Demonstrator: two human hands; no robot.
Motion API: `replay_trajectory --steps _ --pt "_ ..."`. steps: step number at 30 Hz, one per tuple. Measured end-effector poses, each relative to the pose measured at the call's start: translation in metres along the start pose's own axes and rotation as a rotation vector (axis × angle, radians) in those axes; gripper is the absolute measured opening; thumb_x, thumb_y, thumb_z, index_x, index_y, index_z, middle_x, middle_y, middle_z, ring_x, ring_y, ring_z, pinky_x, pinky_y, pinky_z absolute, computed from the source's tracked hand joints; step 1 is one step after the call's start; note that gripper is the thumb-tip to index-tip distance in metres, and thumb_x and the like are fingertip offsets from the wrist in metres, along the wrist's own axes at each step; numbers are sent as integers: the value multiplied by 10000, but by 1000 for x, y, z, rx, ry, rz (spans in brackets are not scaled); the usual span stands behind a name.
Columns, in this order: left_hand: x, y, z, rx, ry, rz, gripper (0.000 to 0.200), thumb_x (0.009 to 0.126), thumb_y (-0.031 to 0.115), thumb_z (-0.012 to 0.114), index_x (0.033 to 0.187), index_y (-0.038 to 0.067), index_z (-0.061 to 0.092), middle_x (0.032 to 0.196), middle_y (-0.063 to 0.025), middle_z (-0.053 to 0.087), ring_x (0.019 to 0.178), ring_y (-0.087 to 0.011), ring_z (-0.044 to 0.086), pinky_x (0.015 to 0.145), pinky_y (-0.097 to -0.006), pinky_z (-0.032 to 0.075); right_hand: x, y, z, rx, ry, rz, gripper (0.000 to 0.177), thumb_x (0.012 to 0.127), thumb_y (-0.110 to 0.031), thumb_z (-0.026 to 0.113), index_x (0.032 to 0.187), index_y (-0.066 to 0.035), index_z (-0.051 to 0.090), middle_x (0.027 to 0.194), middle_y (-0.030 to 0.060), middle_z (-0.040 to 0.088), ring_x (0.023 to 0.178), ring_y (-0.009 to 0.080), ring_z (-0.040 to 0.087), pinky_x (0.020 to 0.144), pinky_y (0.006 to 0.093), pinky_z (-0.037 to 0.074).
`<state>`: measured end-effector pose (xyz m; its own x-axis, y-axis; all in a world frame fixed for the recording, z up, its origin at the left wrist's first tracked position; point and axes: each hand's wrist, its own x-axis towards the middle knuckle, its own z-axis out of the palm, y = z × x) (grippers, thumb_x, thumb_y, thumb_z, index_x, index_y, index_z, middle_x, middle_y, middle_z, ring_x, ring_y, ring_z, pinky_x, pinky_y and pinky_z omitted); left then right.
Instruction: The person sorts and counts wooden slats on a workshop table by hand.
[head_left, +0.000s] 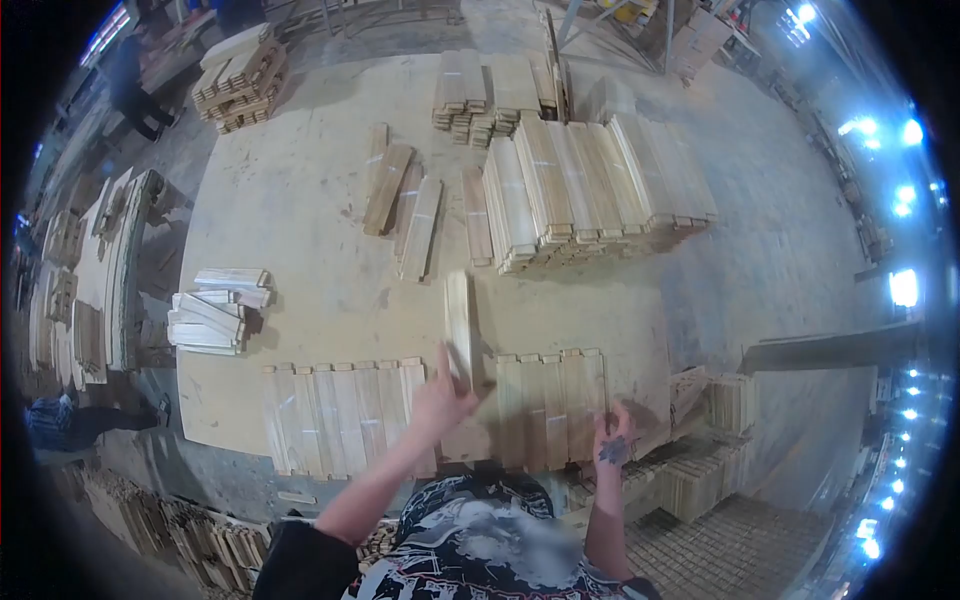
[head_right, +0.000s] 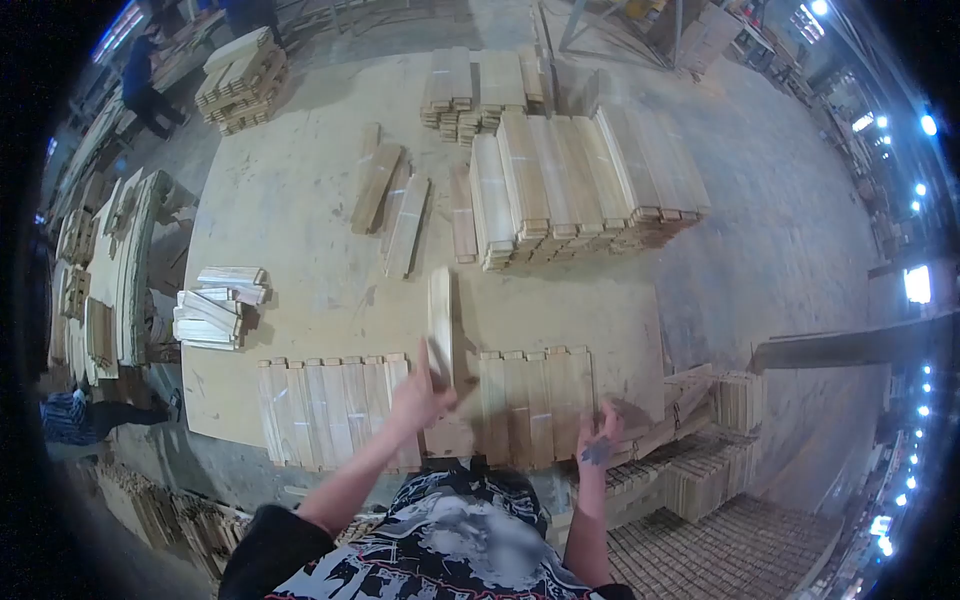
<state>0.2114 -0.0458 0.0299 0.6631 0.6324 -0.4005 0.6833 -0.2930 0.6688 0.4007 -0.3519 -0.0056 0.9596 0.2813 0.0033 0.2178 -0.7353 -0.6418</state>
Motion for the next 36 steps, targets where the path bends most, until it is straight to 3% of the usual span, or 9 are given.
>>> replay_trajectory --steps 5,15,19,21,25,26,28,30,36 --pt "-87 -17 58 73 -58 -55 1220 761 310 782 1601 -18 -38 888 -217 723 781 -390 728 698 -462 603 9 5 4 -57 -99 36 503 866 -207 760 1321 -64 600 1135 178 591 1069 345 582 921 438 503" --pt "-110 -17 93 167 -134 74 1228 794 348 790 1575 -88 -52 846 -249 704 726 -394 714 617 -474 586 5 10 8 -145 -179 -23 648 832 -266 785 1408 -105 535 1277 246 561 1204 412 523 1057 560 415" --pt "-108 -22 92 163 -116 166 1048 840 367 761 1570 -63 143 808 -239 698 701 -383 710 621 -480 578 4 0 7 -218 -220 22 761 789 -304 828 1443 -97 499 1349 280 502 1282 469 472 1091 568 400" --pt "-83 -27 71 259 -52 226 935 858 381 750 1542 -47 278 804 -230 696 691 -383 703 629 -488 571 3 -14 0 -278 -255 20 825 767 -329 850 1464 -91 478 1379 288 474 1307 491 451 1096 565 402" --pt "16 -35 -29 -50 306 153 727 905 398 715 1448 -14 463 917 -206 698 804 -391 691 707 -491 557 -2 -32 -3 -414 -314 6 975 694 -391 899 1479 -43 437 1410 277 433 1311 484 443 1089 552 419" --pt "44 -36 -57 2 380 20 696 910 386 713 1446 12 477 983 -227 688 963 -399 674 831 -486 543 -3 -30 -1 -407 -303 -10 996 681 -396 907 1479 -37 432 1405 273 434 1311 479 441 1088 549 421" --pt "123 -79 -81 162 713 126 692 895 375 730 1438 22 488 1139 -261 642 1110 -417 620 949 -498 501 -4 -30 3 -396 -276 -39 1038 654 -406 923 1480 -27 421 1395 264 437 1309 468 439 1084 545 425" --pt "166 -71 -125 211 761 58 725 891 380 730 1444 5 449 1296 -285 568 1186 -418 583 992 -488 487 0 -31 3 -427 -310 7 1112 618 -421 945 1508 -26 406 1415 279 430 1322 455 445 1107 506 425" --pt "266 -66 -158 293 725 117 775 845 416 763 1409 -15 454 1229 -247 574 1154 -420 592 986 -486 499 0 -23 9 -436 -278 -20 1175 554 -408 974 1520 -23 426 1405 246 434 1318 422 459 1100 478 438"
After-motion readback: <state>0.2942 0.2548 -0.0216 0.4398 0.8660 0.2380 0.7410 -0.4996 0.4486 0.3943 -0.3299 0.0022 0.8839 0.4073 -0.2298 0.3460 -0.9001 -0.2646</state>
